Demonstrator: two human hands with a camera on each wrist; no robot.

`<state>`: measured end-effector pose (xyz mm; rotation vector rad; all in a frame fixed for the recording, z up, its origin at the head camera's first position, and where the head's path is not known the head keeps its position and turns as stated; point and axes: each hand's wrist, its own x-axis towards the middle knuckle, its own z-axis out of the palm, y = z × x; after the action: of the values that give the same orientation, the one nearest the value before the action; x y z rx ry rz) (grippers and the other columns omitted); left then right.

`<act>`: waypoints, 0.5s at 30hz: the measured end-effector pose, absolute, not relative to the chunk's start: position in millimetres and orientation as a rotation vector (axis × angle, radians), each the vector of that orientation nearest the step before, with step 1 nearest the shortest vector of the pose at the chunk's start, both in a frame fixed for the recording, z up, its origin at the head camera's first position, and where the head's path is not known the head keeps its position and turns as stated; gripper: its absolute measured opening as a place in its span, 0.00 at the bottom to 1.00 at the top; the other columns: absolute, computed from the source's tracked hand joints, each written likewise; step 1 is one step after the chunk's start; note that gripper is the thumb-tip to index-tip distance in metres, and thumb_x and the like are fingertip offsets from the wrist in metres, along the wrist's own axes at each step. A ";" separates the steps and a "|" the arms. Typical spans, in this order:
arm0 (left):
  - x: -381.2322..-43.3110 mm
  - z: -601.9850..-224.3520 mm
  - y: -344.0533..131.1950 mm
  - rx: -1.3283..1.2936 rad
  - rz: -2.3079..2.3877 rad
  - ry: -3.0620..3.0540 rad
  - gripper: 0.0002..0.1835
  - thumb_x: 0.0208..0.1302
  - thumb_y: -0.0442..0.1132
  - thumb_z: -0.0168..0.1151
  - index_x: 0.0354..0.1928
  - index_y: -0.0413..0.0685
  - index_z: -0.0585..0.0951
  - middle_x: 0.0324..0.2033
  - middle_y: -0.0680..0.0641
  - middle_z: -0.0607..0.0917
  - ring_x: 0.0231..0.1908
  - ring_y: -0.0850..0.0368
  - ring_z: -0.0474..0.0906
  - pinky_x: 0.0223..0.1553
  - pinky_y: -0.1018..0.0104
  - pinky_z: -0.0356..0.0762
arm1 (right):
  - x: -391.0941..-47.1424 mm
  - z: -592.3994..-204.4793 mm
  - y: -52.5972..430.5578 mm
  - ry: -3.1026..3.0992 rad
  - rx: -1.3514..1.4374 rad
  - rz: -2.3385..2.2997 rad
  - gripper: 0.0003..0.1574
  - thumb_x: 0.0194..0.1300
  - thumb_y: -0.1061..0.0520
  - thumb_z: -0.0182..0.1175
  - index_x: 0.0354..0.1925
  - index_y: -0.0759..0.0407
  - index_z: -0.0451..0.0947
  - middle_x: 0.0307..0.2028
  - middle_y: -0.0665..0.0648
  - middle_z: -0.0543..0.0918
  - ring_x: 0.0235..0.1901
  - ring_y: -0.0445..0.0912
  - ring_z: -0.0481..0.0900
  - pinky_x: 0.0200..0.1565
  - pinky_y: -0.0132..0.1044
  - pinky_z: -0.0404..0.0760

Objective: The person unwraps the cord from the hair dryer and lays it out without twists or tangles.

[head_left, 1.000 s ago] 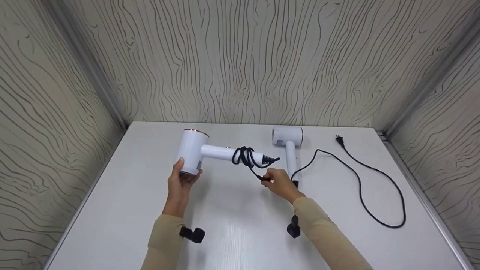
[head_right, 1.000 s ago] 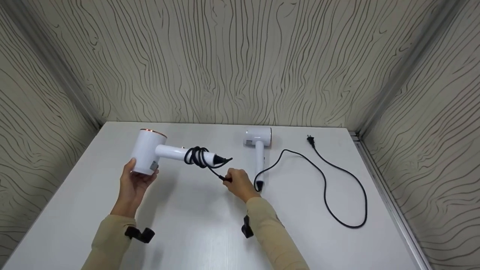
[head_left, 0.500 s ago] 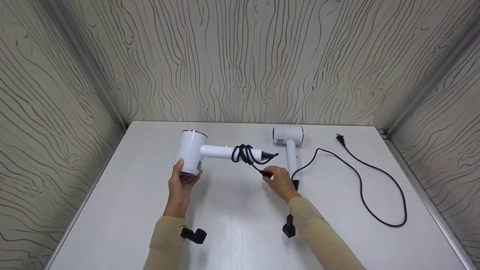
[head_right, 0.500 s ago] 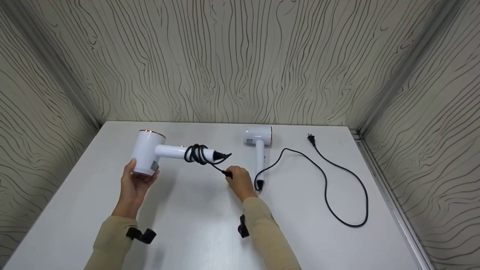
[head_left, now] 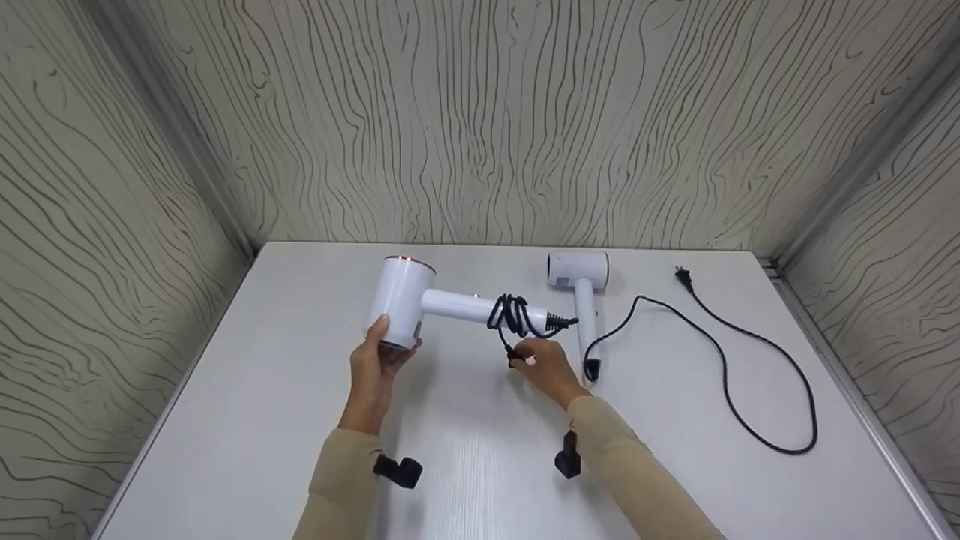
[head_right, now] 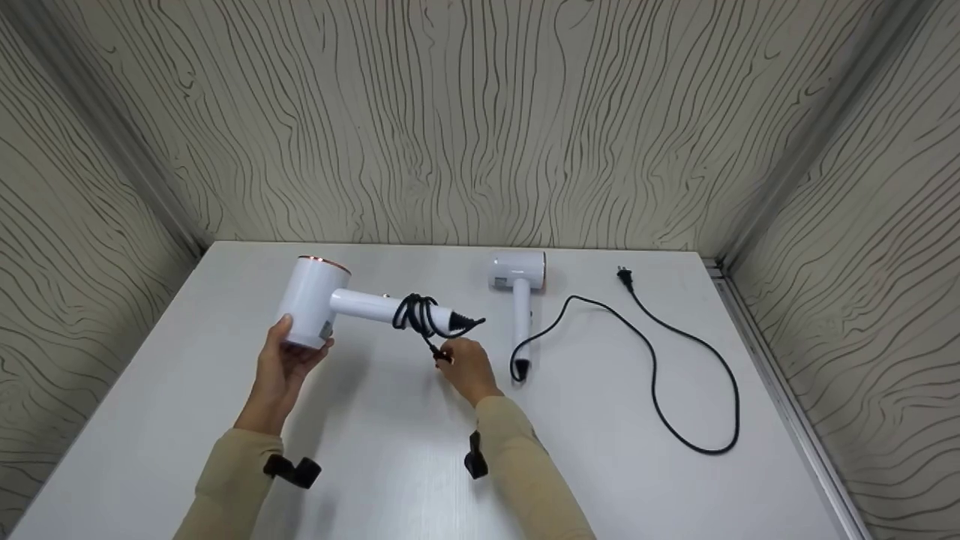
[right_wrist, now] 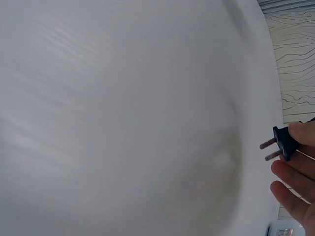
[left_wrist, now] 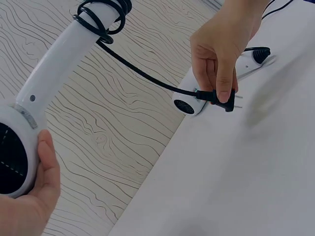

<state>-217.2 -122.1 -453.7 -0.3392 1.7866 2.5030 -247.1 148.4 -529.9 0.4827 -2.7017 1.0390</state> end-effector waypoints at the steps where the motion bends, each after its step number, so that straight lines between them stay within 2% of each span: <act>1: -217.2 -454.2 -121.5 -0.334 2.497 1.791 0.33 0.71 0.55 0.44 0.67 0.39 0.61 0.48 0.46 0.78 0.40 0.58 0.84 0.47 0.70 0.81 | -247.3 -530.3 148.0 -2.691 0.494 1.022 0.05 0.53 0.68 0.67 0.31 0.65 0.82 0.29 0.60 0.88 0.32 0.51 0.85 0.38 0.38 0.82; 10: -215.8 -458.8 -121.3 -0.330 2.483 1.798 0.33 0.71 0.56 0.43 0.67 0.39 0.62 0.47 0.46 0.78 0.41 0.58 0.84 0.48 0.71 0.80 | -246.1 -528.1 147.0 -2.644 0.488 1.114 0.03 0.54 0.69 0.66 0.31 0.69 0.81 0.29 0.64 0.87 0.31 0.56 0.86 0.36 0.39 0.86; 13: -214.9 -459.6 -122.4 -0.342 2.490 1.795 0.33 0.71 0.56 0.43 0.67 0.39 0.62 0.48 0.46 0.78 0.41 0.58 0.83 0.48 0.70 0.81 | -247.0 -521.3 142.7 -2.598 0.389 1.337 0.06 0.56 0.67 0.66 0.34 0.69 0.80 0.32 0.66 0.87 0.33 0.57 0.86 0.38 0.36 0.86; 15: -214.6 -459.6 -122.6 -0.345 2.489 1.800 0.33 0.70 0.57 0.43 0.67 0.40 0.62 0.49 0.46 0.77 0.41 0.58 0.83 0.48 0.70 0.81 | -248.5 -513.7 138.6 -2.559 0.247 1.513 0.10 0.55 0.65 0.68 0.36 0.68 0.80 0.34 0.65 0.87 0.33 0.52 0.86 0.38 0.32 0.86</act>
<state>-214.6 -122.6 -459.6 -0.3453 1.7998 2.4890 -248.5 138.6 -513.7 0.2471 -2.5589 1.5126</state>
